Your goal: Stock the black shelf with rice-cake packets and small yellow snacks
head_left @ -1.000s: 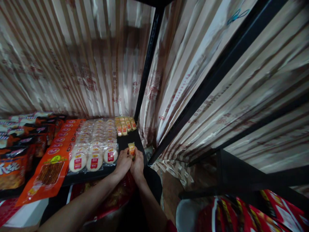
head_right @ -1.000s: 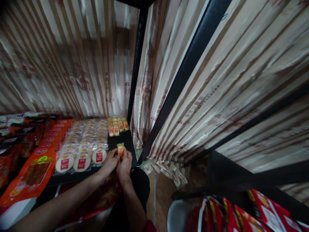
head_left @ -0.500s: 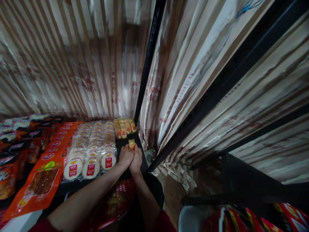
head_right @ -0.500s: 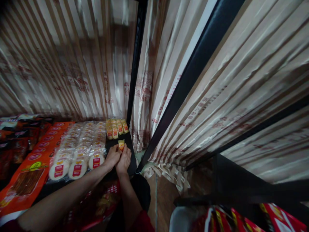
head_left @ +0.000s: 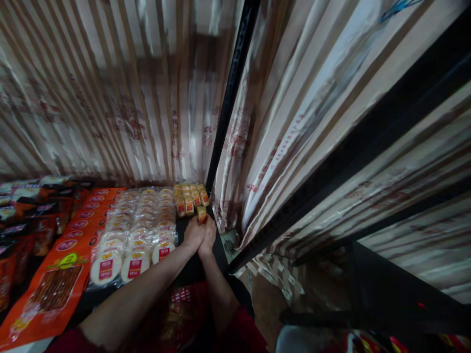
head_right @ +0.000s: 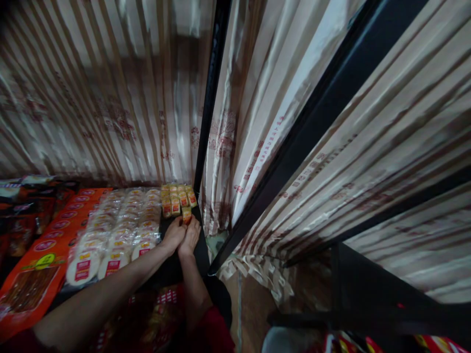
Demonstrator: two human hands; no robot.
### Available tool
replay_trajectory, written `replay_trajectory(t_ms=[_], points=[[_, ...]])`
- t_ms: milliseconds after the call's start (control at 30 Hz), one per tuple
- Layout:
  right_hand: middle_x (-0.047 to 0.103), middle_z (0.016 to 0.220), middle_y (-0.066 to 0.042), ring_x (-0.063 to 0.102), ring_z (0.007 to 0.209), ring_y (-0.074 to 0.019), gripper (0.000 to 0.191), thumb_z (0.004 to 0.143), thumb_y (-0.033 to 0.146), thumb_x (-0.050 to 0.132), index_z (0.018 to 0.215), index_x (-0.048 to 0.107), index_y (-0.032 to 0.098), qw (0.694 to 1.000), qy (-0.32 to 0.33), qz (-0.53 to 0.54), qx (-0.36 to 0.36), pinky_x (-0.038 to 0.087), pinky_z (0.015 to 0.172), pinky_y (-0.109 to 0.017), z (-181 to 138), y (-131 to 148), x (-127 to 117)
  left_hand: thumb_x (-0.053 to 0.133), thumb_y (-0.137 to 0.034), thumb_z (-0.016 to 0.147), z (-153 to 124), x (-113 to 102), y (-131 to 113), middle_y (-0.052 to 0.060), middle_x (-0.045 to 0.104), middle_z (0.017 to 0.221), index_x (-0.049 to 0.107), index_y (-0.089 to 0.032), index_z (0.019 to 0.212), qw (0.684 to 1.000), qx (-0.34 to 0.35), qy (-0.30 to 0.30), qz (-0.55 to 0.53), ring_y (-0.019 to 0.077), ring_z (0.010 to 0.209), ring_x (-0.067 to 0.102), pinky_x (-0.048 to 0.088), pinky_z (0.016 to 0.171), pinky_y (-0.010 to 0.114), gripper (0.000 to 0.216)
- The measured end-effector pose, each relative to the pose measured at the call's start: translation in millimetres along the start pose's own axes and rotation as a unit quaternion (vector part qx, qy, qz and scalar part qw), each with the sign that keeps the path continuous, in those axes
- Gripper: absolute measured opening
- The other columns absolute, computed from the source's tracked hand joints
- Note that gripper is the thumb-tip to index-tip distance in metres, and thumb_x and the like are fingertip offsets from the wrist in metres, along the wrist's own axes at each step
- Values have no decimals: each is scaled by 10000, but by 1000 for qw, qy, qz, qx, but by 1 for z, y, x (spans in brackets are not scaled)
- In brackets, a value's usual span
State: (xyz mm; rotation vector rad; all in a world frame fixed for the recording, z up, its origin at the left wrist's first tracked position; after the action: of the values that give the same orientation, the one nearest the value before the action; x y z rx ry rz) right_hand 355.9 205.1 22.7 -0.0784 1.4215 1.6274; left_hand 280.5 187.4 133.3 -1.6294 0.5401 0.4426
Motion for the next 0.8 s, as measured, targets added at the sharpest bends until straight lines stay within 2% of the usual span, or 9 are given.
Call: replay_trajectory(t_ms=[133, 333, 467, 567, 800], points=[[618, 1087, -161, 552, 1024, -250, 435, 795, 139, 423, 1217, 513, 90, 1000, -2, -6, -6, 402, 927, -375, 13, -5, 11, 491, -145, 805, 11, 6, 4, 77, 678, 1103, 677, -214, 953, 999, -17, 28, -21, 223, 1083, 589, 437, 917, 304, 247], [615, 1090, -162, 543, 1051, -253, 451, 800, 139, 417, 1241, 502, 100, 1000, -18, -13, -14, 404, 927, -382, 28, -13, 22, 500, -167, 808, 34, 13, 19, 94, 664, 1144, 666, -205, 1001, 998, -41, 9, -46, 234, 1165, 548, 378, 999, 324, 257], [601, 1122, -176, 520, 1094, -252, 447, 810, 166, 419, 1241, 504, 80, 1000, -14, -4, -12, 400, 932, -377, 37, -16, 31, 444, -204, 858, 53, 22, 40, 144, 571, 1286, 579, -140, 1179, 997, -64, 25, -37, 219, 1216, 510, 378, 991, 284, 354], [596, 1143, -153, 511, 1104, -234, 446, 812, 152, 396, 1242, 507, 112, 999, -25, 15, -28, 398, 935, -372, 41, -14, 36, 388, -239, 895, 64, 26, 51, 184, 544, 1301, 511, -85, 1255, 997, -63, 29, -34, 218, 1207, 518, 387, 968, 267, 410], [624, 1082, -131, 539, 1021, -228, 444, 811, 174, 437, 1245, 517, 134, 998, -9, 22, -58, 421, 909, -377, 47, -11, 43, 407, -157, 861, 62, 22, 47, 138, 647, 1145, 593, -122, 1116, 998, -63, 22, -19, 194, 1079, 594, 422, 864, 236, 317]])
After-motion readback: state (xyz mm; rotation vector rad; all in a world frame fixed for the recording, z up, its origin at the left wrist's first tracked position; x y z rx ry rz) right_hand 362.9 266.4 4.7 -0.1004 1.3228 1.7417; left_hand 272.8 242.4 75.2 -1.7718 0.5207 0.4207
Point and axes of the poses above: each hand's wrist, its own z-axis towards the middle knuckle, its own x-axis out of the palm, y = z × x, the point moved 5 cm from there along z, towards the middle knuckle
